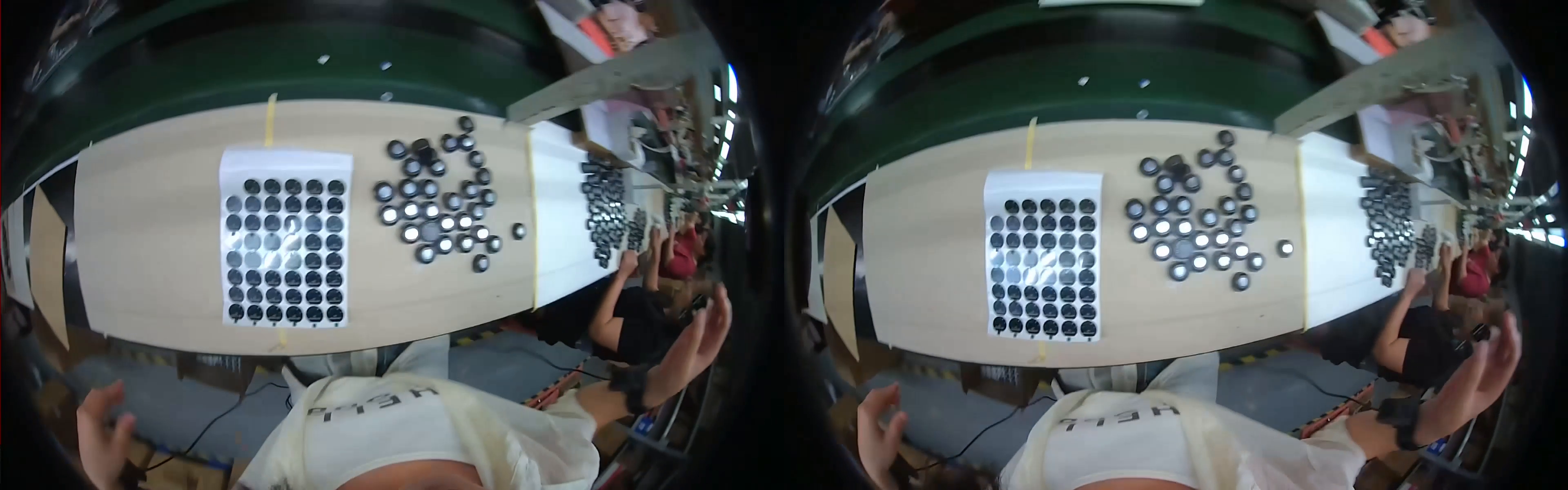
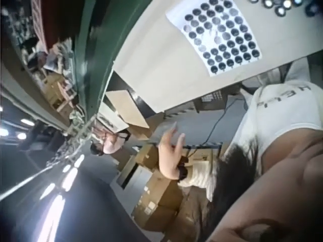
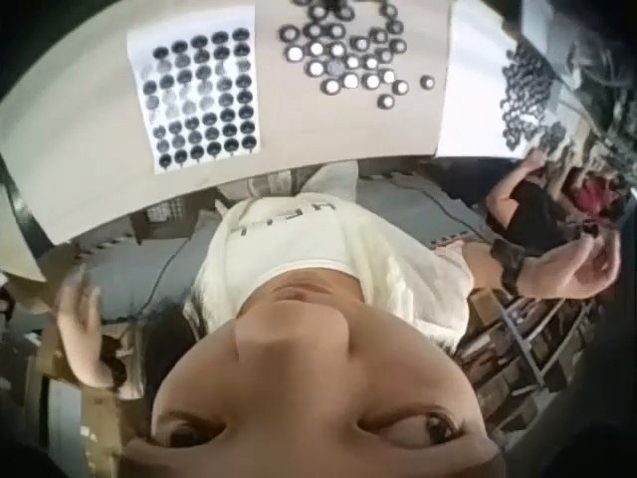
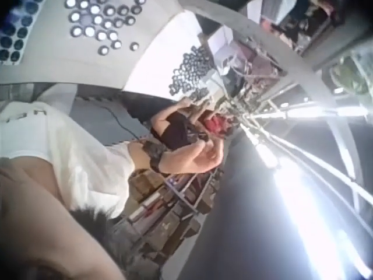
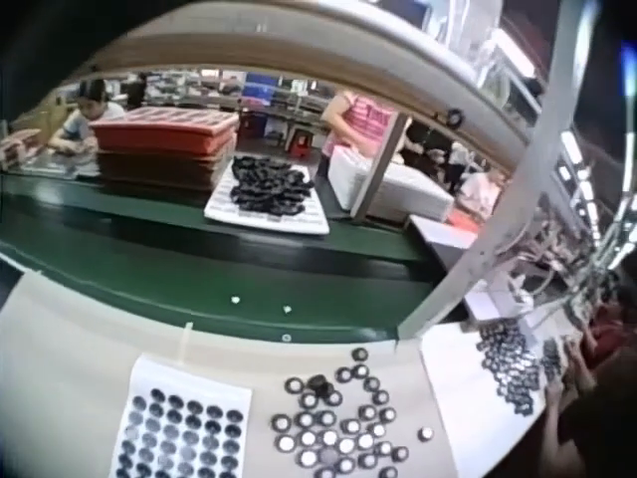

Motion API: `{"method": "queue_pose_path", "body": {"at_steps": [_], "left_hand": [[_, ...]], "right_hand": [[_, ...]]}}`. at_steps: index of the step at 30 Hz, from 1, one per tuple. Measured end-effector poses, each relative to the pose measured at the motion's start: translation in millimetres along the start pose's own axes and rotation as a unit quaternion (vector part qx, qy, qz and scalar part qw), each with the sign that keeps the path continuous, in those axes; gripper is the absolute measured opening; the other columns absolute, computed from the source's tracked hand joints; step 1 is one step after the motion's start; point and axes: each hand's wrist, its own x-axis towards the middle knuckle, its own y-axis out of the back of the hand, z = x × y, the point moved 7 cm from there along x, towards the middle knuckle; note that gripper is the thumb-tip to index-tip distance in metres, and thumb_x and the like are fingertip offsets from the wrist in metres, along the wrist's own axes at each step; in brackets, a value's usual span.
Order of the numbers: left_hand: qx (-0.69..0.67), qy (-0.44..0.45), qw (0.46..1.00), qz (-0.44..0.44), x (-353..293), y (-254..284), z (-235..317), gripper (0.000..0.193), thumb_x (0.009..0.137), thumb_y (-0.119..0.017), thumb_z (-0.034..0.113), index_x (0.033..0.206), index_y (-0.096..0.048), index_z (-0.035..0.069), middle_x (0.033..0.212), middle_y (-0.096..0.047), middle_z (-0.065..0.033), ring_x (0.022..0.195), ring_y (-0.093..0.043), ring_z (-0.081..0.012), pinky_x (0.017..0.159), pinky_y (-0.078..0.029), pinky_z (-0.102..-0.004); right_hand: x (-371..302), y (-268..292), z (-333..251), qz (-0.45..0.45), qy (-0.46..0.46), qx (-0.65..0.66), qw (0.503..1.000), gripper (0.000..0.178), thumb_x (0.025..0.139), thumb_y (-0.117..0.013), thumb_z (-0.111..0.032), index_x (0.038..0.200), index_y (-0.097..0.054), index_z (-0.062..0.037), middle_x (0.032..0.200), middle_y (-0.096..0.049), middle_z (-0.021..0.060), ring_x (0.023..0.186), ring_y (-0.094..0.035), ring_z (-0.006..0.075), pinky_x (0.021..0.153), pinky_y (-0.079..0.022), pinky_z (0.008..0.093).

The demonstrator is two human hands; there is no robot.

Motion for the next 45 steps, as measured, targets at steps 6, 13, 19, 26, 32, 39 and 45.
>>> {"method": "queue_pose_path", "body": {"at_steps": [6,13,19,26,32,39,45], "left_hand": [[0.096,-0.459,0.876,-0.118,-12.2,6.2,213.3,0.030,0.065,-0.066,-0.004,0.095,-0.065,-0.001,0.074,-0.063,-0.0134,0.063,-0.059,-0.0295,0.062,-0.045,-0.0330],[0.026,-0.484,0.870,-0.085,99.2,-158.0,273.1,0.023,0.079,-0.064,0.004,0.101,-0.063,0.002,0.090,-0.063,-0.0131,0.077,-0.063,-0.0281,0.068,-0.050,-0.0343],[0.040,-0.459,0.874,-0.156,177.3,-235.5,300.8,0.037,0.078,-0.065,0.005,0.114,-0.056,0.007,0.101,-0.057,-0.0121,0.079,-0.062,-0.0257,0.071,-0.049,-0.0335],[0.037,-0.468,0.871,-0.147,193.3,-252.4,307.1,0.038,0.082,-0.063,0.008,0.119,-0.054,0.006,0.103,-0.057,-0.0108,0.084,-0.063,-0.0243,0.077,-0.051,-0.0331],[-0.396,-0.270,0.795,-0.373,175.4,-229.1,299.7,0.035,0.090,-0.058,0.009,0.124,-0.050,0.001,0.116,-0.057,-0.0095,0.093,-0.063,-0.0183,0.085,-0.051,-0.0285],[-0.573,-0.300,0.704,-0.295,168.5,-229.5,297.0,0.043,0.086,-0.061,-0.005,0.126,-0.046,-0.003,0.121,-0.055,-0.0131,0.099,-0.063,-0.0187,0.089,-0.052,-0.0289],[-0.533,-0.281,0.756,-0.255,172.3,-247.0,288.3,0.046,0.080,-0.064,-0.010,0.122,-0.047,-0.005,0.118,-0.057,-0.0151,0.101,-0.063,-0.0196,0.089,-0.052,-0.0308]], "right_hand": [[9.5,63.3,36.7,-0.022,-0.123,0.131,0.983,0.043,0.088,-0.051,-0.006,0.130,-0.045,0.0021,0.133,-0.047,0.0164,0.115,-0.051,0.0183,0.091,-0.044,0.0257],[-99.7,-101.3,29.6,-0.042,-0.148,0.463,0.873,0.051,0.080,-0.058,-0.004,0.129,-0.044,-0.0031,0.130,-0.048,0.0161,0.099,-0.053,0.0172,0.071,-0.045,0.0256],[-124.0,-248.8,-5.9,-0.213,-0.294,0.605,0.709,0.045,0.079,-0.065,0.002,0.121,-0.049,-0.0030,0.120,-0.054,0.0103,0.070,-0.049,0.0024,0.049,-0.034,0.0139],[-84.3,-284.5,-42.6,-0.321,-0.277,0.608,0.672,0.044,0.080,-0.066,0.003,0.120,-0.049,-0.0019,0.120,-0.054,0.0111,0.079,-0.056,0.0052,0.051,-0.039,0.0139],[-65.7,-296.7,-68.9,-0.266,-0.277,0.664,0.641,0.046,0.079,-0.065,0.002,0.121,-0.048,-0.0017,0.121,-0.053,0.0139,0.075,-0.055,0.0045,0.051,-0.039,0.0133],[-88.6,-324.3,-79.0,-0.274,-0.322,0.698,0.578,0.044,0.079,-0.065,0.002,0.118,-0.045,-0.0032,0.120,-0.050,0.0148,0.066,-0.047,0.0030,0.048,-0.036,0.0132],[-99.3,-331.6,-77.9,-0.267,-0.349,0.709,0.552,0.045,0.076,-0.070,0.004,0.112,-0.045,-0.0031,0.118,-0.050,0.0140,0.078,-0.060,0.0086,0.047,-0.045,0.0161]]}}
